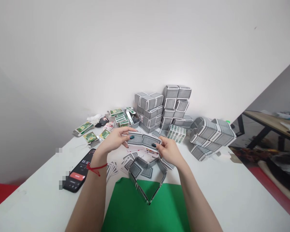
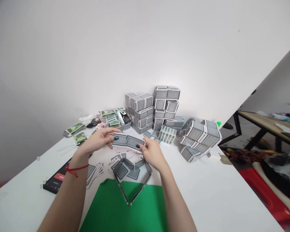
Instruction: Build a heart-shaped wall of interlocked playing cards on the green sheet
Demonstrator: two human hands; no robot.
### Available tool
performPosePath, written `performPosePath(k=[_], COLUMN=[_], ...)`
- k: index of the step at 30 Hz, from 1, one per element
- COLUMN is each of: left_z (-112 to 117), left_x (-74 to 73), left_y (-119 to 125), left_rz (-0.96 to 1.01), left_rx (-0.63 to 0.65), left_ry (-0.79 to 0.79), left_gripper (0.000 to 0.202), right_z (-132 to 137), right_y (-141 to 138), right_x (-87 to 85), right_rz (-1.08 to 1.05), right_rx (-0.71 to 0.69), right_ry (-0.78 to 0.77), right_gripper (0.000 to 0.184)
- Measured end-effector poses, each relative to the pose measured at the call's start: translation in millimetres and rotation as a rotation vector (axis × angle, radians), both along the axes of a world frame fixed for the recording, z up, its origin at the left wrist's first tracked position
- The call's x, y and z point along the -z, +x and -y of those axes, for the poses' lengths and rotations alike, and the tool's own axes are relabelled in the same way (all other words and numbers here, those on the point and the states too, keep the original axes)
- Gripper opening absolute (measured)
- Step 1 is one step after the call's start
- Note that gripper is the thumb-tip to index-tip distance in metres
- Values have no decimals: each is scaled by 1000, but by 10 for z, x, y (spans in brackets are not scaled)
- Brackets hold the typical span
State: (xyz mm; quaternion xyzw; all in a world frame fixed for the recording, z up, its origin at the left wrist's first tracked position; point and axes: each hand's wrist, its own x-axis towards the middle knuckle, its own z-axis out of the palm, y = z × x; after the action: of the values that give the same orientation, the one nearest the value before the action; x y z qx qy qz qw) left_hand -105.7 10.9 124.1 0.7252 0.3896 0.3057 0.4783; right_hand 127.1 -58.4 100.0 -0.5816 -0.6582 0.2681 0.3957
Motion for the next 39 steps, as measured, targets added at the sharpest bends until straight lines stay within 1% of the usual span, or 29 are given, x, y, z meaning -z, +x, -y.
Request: performPosePath(k=[3,7,9,13,19,24,27,28,30,32,33,34,36,37,39], left_z=[2,28,41,55,59,109,123,123,119,114,113,111,109,107,102], left_x=[-9,-42,-54,-59,-51,-83,-87,-83,-71,-60,-56,-53,-49,-47,-44], left_y=[9,75,116,162,202,320,342,334,306,281,278,282,308,326,353], left_rz=[-27,-90,-83,-53,-32,-64,-80,-76,-66,-76,-90,-104,-107,-101,-107], left_rx=[-11,-4,-5,-36,-58,-34,-39,-36,4,81,119,147,152,134,70], left_ry=[22,118,134,103,76,81,101,103,134,219,270,314,348,337,291], left_gripper=[39,34,33,34,34,34,36,37,45,55,57,54,35,29,28], right_z=[5,-9,-24,-57,-80,-68,-55,-52,-52,-57,-62,-68,-88,-103,-146], right_y=[-6,-17,-17,-9,-1,-35,-55,-55,-47,-30,-22,-14,5,22,80], right_x=[-22,0,33,90,110,87,29,7,-29,-46,-48,-47,-33,-18,38], right_rz=[63,125,78,-62,-171,-192,-329,-399,-535,-657,-710,-757,-811,-809,-730], right_rx=[0,-6,1,1,-18,-6,-4,-4,2,10,4,-12,-57,-72,-49], right_ry=[14,31,13,-18,-50,-47,-53,-55,-62,-87,-117,-158,-241,-265,-253], right_gripper=[14,13,13,14,12,10,11,13,29,45,47,45,38,37,41])
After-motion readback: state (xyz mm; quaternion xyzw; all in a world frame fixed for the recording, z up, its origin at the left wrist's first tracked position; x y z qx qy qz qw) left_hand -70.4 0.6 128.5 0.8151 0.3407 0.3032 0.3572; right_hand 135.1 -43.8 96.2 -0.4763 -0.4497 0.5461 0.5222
